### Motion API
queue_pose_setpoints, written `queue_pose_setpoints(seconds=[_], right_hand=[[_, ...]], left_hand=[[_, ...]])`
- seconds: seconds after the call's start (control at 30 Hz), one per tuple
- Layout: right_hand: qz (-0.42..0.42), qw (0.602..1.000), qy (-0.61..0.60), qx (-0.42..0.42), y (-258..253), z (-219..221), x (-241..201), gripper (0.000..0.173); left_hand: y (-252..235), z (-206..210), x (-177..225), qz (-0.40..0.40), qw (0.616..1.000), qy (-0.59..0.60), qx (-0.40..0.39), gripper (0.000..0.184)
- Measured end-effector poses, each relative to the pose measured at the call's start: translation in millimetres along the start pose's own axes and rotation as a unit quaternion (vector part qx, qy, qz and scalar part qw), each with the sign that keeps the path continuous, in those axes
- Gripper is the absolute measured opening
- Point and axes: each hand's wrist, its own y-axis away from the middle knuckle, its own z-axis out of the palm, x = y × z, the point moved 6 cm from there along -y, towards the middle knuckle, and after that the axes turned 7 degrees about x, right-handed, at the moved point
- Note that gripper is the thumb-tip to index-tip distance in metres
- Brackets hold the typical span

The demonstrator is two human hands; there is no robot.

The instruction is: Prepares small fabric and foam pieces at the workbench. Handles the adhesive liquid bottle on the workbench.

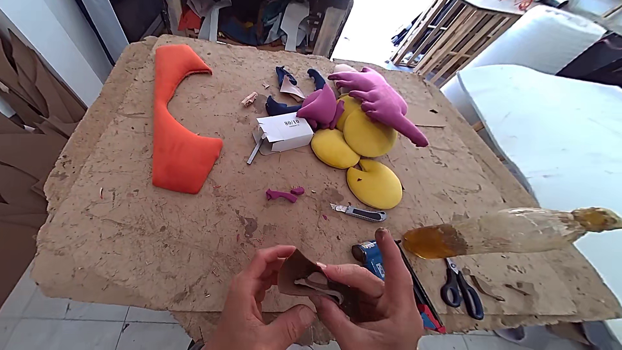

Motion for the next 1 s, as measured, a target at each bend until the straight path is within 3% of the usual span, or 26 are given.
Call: queue_pose_setpoints(seconds=[0.1, 0.37, 0.53, 0.67, 0.73, 0.87, 1.0], right_hand=[[0.016, 0.999, -0.015, -0.030, 2.4, 3.1, -3.9, 0.101], [0.013, 0.997, -0.023, -0.077, 0.0, 7.1, -13.3, 0.101], [0.019, 0.994, -0.018, -0.106, -2.3, 5.9, -8.9, 0.099], [0.031, 0.994, -0.022, -0.107, -3.3, 3.2, -8.7, 0.096], [0.042, 0.994, -0.024, -0.097, -3.0, 2.0, -6.1, 0.096], [0.044, 0.994, -0.025, -0.098, -1.2, 2.6, -1.3, 0.095], [0.011, 0.992, -0.005, -0.129, 1.9, 6.9, 0.4, 0.094]], left_hand=[[-1.2, -0.4, 7.0, 0.023, 0.999, -0.024, 0.013, 0.056], [0.5, -6.2, 14.5, 0.033, 0.999, -0.021, -0.003, 0.059], [0.6, -6.3, 7.4, -0.030, 0.999, 0.041, -0.014, 0.056], [-1.7, -8.3, -5.2, -0.125, 0.977, 0.169, -0.018, 0.041], [-3.1, -11.6, -8.1, -0.159, 0.963, 0.213, -0.042, 0.053], [-4.0, -6.3, 5.0, -0.138, 0.984, 0.055, -0.094, 0.071], [-4.9, -2.1, 9.5, -0.155, 0.984, -0.043, -0.078, 0.058]])
